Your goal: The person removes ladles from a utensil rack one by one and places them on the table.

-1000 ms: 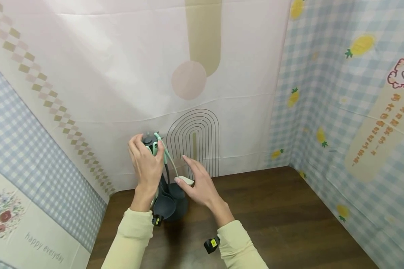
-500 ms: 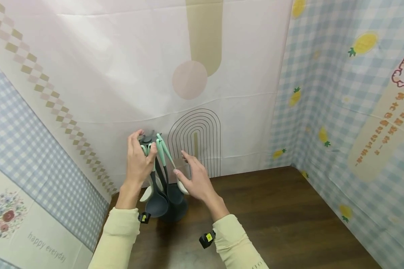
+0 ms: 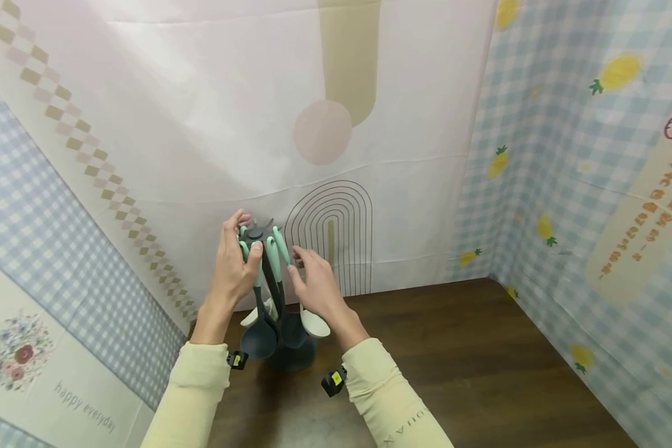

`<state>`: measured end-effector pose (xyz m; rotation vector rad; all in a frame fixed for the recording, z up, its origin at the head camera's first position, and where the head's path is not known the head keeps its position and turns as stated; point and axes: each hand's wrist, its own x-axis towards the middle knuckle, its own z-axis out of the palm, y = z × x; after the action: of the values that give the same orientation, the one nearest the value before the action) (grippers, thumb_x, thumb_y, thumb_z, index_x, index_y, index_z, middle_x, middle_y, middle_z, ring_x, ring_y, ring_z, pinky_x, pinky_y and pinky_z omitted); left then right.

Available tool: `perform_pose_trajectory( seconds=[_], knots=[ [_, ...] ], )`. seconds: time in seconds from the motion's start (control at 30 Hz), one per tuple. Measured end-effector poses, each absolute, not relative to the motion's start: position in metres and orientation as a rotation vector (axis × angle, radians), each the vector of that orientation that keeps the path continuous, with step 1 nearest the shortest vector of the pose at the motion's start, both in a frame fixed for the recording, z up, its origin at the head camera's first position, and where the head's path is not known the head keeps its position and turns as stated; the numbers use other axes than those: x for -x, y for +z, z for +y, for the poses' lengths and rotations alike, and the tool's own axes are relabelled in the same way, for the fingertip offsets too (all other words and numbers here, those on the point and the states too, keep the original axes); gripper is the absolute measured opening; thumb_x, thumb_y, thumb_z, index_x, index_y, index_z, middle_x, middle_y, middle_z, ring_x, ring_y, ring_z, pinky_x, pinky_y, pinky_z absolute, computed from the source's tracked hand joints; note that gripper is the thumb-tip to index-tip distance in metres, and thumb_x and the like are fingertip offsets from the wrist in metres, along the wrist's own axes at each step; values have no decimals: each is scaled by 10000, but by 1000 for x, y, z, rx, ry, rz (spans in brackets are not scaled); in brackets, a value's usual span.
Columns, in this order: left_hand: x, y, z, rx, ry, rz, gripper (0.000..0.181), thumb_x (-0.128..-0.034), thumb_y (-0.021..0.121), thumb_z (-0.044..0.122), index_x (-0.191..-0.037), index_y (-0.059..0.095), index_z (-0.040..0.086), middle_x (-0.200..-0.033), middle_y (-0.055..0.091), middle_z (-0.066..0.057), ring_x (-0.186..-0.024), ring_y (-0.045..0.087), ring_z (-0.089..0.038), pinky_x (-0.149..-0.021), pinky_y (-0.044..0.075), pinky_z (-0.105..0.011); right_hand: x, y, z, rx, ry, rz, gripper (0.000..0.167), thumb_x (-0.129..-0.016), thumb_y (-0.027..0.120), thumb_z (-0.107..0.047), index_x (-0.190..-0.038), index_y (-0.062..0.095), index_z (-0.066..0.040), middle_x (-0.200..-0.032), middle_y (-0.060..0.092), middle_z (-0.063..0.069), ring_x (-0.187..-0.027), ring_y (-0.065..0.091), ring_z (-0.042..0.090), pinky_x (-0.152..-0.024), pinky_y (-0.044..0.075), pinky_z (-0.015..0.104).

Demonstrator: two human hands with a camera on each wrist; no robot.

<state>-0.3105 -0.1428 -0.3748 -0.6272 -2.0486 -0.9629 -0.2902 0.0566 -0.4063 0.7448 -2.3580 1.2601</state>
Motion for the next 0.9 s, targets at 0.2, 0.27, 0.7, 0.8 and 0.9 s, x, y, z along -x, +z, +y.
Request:
perform_pose_trajectory(
  seconds=[0.2, 0.27, 0.7, 0.8, 0.9],
  knots=[
    [304, -375, -129, 510, -1036, -2049, 703, -1013, 516, 346, -1607, 324, 22, -1523, 432, -219, -1374, 490, -384, -1079, 433, -625, 295, -414, 49, -692, 1359, -2335, 490, -1094, 580, -153, -1543, 473, 11, -1272, 690, 180, -1104, 721, 284, -925, 595, 405],
    [302, -376, -123, 451, -1037, -2031, 721, -1007, 560, 385, -1595, 348, 24, -1543, 419, -216, -1362, 502, -390, -1055, 458, -627, 297, -417, 48, -684, 1359, -2341, 498, -1100, 572, -165, -1556, 455, -2, -1262, 694, 172, -1085, 725, 273, -911, 598, 385],
    [292, -385, -83, 79, -1087, -1882, 857, -956, 742, 524, -1545, 390, 12, -1559, 335, -186, -1349, 454, -388, -1059, 441, -573, 296, -411, 52, -773, 1302, -2355, 216, -1074, 611, -105, -1278, 663, -57, -1037, 718, 86, -900, 711, 207, -801, 601, 354],
    [293, -386, -80, 49, -1076, -1898, 839, -980, 686, 555, -1547, 384, 15, -1597, 309, -202, -1383, 442, -413, -1084, 410, -612, 294, -411, 54, -759, 1333, -2371, 174, -1067, 628, -110, -1235, 668, -87, -998, 715, 51, -859, 701, 173, -756, 590, 333],
    [292, -386, -78, 26, -1057, -1923, 844, -988, 654, 582, -1554, 374, 21, -1625, 287, -217, -1400, 442, -425, -1109, 372, -635, 292, -411, 55, -750, 1347, -2388, 155, -1064, 639, -125, -1214, 672, -106, -984, 711, 28, -835, 689, 146, -727, 580, 315]
  ],
)
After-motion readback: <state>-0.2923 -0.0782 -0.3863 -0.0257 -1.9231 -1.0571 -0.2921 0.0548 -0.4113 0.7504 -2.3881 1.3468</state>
